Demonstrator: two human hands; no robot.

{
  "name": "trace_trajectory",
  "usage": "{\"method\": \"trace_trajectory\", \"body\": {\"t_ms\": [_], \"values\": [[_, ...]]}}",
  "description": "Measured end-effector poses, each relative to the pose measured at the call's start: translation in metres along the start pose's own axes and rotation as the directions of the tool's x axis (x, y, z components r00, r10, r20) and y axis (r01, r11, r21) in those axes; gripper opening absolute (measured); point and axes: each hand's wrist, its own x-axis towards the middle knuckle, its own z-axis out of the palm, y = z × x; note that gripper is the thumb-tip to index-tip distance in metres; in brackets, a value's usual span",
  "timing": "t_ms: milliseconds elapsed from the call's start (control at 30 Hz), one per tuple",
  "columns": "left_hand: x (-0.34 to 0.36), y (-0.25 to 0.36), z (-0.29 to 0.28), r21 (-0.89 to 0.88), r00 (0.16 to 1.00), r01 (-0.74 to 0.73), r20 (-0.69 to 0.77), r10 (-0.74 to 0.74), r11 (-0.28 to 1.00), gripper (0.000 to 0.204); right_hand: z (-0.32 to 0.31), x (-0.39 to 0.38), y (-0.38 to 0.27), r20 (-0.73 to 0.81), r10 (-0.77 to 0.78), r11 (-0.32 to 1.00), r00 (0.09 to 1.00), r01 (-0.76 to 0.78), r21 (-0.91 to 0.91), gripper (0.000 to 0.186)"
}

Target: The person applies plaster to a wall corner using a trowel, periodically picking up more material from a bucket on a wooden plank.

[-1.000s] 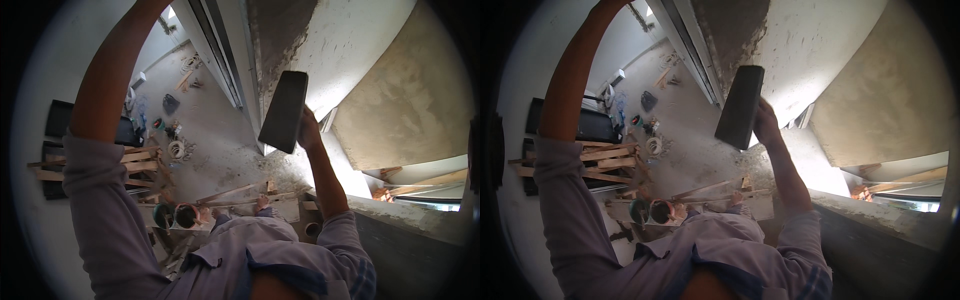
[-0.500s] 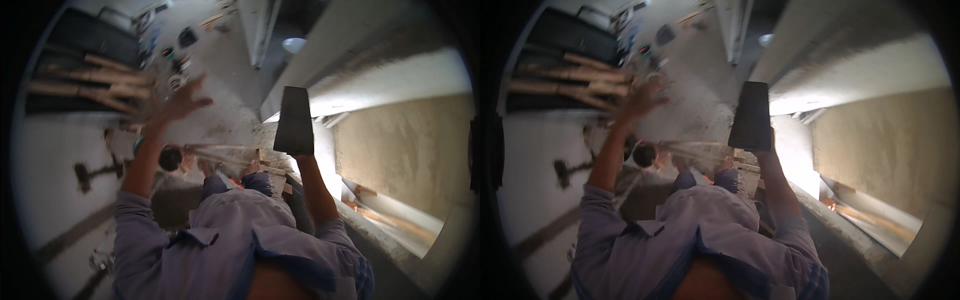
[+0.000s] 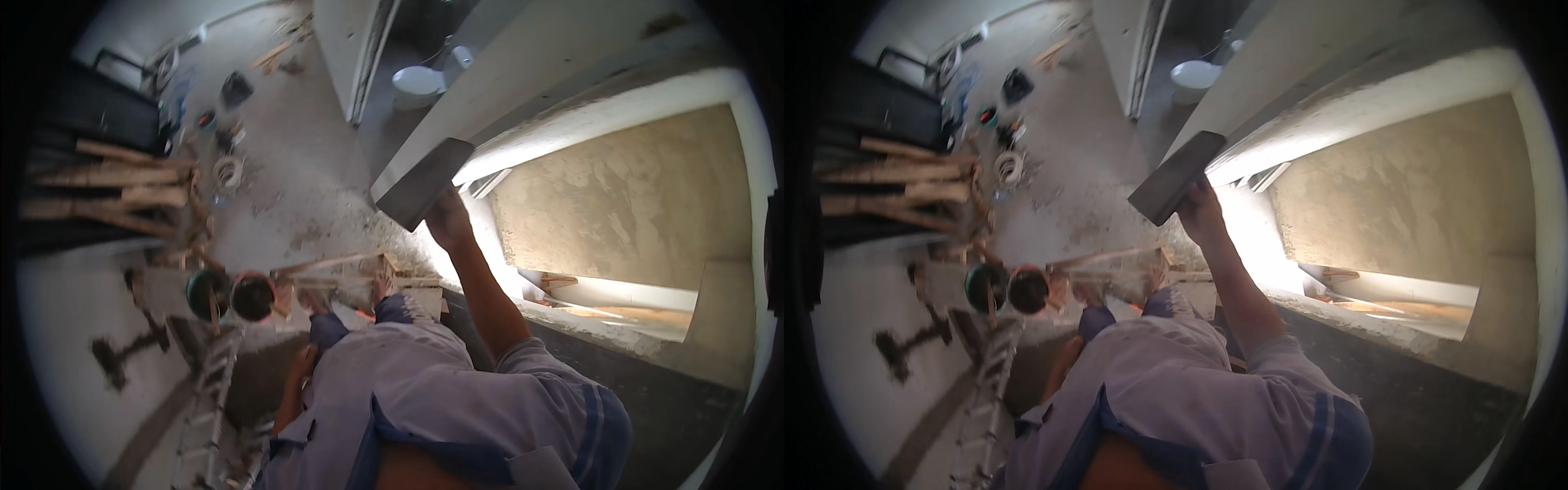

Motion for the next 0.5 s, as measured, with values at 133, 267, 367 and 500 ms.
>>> {"method": "trace_trajectory", "body": {"t_ms": [133,267,367,500], "values": [[0.006,0.014,-0.037,-0.144,0.99,0.041,-0.126,-0.059,0.989,0.065,0.002,-0.009,-0.087,0.024,-0.379,0.925,0.925,0.379,-0.003,0.058],[0.002,0.041,-0.068,-0.065,0.974,0.037,-0.22,-0.051,0.997,0.064,0.001,0.002,-0.145,0.1,-0.599,0.8,0.795,0.599,0.031,0.056],[-0.013,0.08,-0.059,0.04,0.984,0.047,-0.174,-0.04,0.998,0.062,0.031,0.016,-0.171,0.076,-0.726,0.686,0.684,0.727,0.015,0.049],[-0.004,0.064,-0.055,0.188,0.987,-0.04,-0.147,0.068,0.981,0.058,0.053,0.028,-0.196,0.043,-0.824,0.566,0.565,0.821,0.073,0.05]]}}
